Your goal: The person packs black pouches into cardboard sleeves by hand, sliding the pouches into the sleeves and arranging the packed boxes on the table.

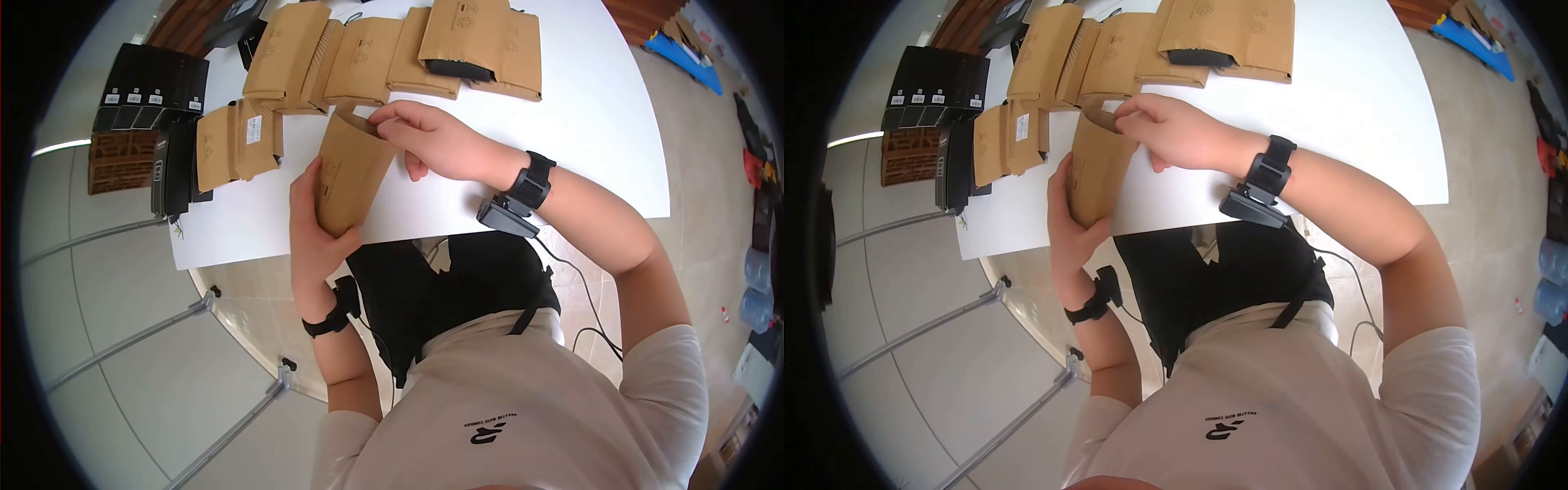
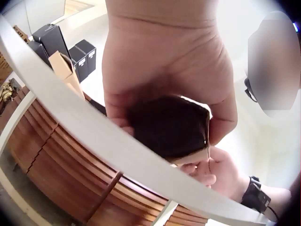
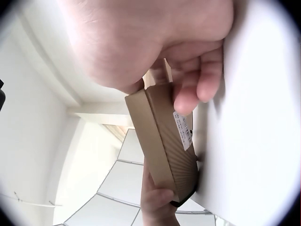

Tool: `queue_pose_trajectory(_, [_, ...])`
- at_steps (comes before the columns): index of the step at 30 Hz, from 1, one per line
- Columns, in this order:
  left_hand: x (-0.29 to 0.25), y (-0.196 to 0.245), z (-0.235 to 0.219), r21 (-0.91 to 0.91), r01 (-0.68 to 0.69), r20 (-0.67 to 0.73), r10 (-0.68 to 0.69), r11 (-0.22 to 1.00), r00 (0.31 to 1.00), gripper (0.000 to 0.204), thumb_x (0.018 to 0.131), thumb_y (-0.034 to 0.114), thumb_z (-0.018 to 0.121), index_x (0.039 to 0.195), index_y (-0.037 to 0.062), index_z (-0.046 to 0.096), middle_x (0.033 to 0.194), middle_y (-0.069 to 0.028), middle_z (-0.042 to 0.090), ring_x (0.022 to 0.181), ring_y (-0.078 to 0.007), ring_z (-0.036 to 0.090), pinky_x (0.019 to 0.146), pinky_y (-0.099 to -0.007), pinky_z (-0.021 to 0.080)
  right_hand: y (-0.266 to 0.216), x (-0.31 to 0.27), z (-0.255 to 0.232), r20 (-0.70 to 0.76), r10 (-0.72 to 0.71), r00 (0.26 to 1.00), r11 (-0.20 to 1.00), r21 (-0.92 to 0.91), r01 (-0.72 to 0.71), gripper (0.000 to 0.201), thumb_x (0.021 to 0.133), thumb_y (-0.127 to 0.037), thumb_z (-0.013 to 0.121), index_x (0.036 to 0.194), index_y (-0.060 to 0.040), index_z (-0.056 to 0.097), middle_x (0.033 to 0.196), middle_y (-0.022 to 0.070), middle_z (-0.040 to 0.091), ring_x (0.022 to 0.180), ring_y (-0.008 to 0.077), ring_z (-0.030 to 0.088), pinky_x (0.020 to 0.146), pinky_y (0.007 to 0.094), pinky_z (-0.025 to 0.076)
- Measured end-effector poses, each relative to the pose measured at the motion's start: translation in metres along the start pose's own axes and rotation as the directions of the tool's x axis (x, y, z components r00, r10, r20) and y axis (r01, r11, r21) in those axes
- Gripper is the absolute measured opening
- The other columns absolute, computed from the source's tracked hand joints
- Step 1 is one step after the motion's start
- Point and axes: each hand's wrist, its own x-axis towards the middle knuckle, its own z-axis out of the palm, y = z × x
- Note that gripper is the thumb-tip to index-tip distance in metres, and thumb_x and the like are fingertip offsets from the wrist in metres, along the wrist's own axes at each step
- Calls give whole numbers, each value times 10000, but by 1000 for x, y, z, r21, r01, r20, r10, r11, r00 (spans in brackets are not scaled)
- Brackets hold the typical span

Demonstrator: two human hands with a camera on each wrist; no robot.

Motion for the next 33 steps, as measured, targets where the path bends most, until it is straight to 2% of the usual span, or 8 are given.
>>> queue_pose_trajectory(5, [-1, -1, 10, 70, -31, -74, 36, 997, 997, 871, 603, 37, 647, 1434, 49, 387, 1264, -139, 481, 1170, -301, 499, 1005, -396, 420, -1, -1, 0, -31, 47, 998, 995, 87, -44, 468, 1013, -313, 479, 1372, -18, 425, 921, 27, 637, 616, 93, 579, 581, 221, 461])
queue_pose_trajectory(11, [-7, 3, 15, -31, 123, -197, -127, 992, 972, 854, 638, 40, 653, 1443, 26, 372, 1273, -144, 486, 1178, -308, 500, 1005, -401, 422, -3, -4, 3, 6, 38, 999, 999, -5, -38, 507, 1008, -341, 486, 1395, -24, 402, 978, 33, 642, 618, 89, 582, 578, 222, 456])
queue_pose_trajectory(14, [-5, 11, 11, 93, 91, -144, -77, 992, 987, 864, 652, -14, 616, 1472, 38, 349, 1321, -126, 497, 1202, -254, 516, 1019, -366, 423, -7, -6, 0, -14, 31, 999, 999, 45, -31, 489, 1011, -332, 479, 1399, -43, 409, 988, 28, 636, 622, 86, 578, 588, 220, 455])
queue_pose_trajectory(20, [-3, 27, -21, 92, 68, 43, -72, 993, 996, 852, 624, 13, 666, 1435, 48, 407, 1255, -150, 504, 1146, -328, 520, 985, -397, 437, 0, -1, -6, 86, 44, 995, 988, 142, -56, 350, 1006, -257, 466, 1266, -46, 568, 972, 18, 637, 626, 81, 575, 598, 222, 458])
queue_pose_trajectory(24, [4, 61, -46, 269, -8, 160, -37, 963, 987, 853, 596, 20, 655, 1421, 49, 440, 1254, -163, 520, 1132, -332, 543, 967, -357, 450, 1, 0, -5, 120, -18, 993, 1000, 20, 16, 336, 996, -242, 474, 1226, -33, 601, 963, 15, 642, 640, 78, 580, 608, 229, 466])
queue_pose_trajectory(28, [17, 98, -55, 442, -29, 241, -87, 896, 967, 864, 577, 94, 686, 1412, 75, 466, 1247, -154, 534, 1020, -355, 602, 855, -362, 517, -8, -5, -8, 218, 19, 976, 999, 43, -30, 424, 990, -249, 474, 1346, -21, 514, 1029, 36, 655, 675, 102, 624, 615, 239, 495])
queue_pose_trajectory(30, [23, 113, -59, 536, -65, 285, -108, 841, 952, 857, 576, 102, 686, 1407, 87, 477, 1242, -150, 546, 1009, -351, 609, 836, -370, 524, -15, -8, -9, 304, 91, 948, 969, 194, -155, 469, 1000, -261, 441, 1410, -31, 445, 1100, 67, 647, 696, 147, 671, 604, 255, 530])
queue_pose_trajectory(33, [29, 130, -58, 606, -69, 280, -131, 792, 951, 842, 578, 127, 699, 1393, 96, 488, 1204, -139, 567, 974, -342, 619, 794, -373, 533, -9, -3, -13, 363, 46, 931, 938, 304, -165, 476, 1028, -280, 400, 1434, -30, 394, 1142, 112, 638, 707, 193, 698, 564, 279, 563])
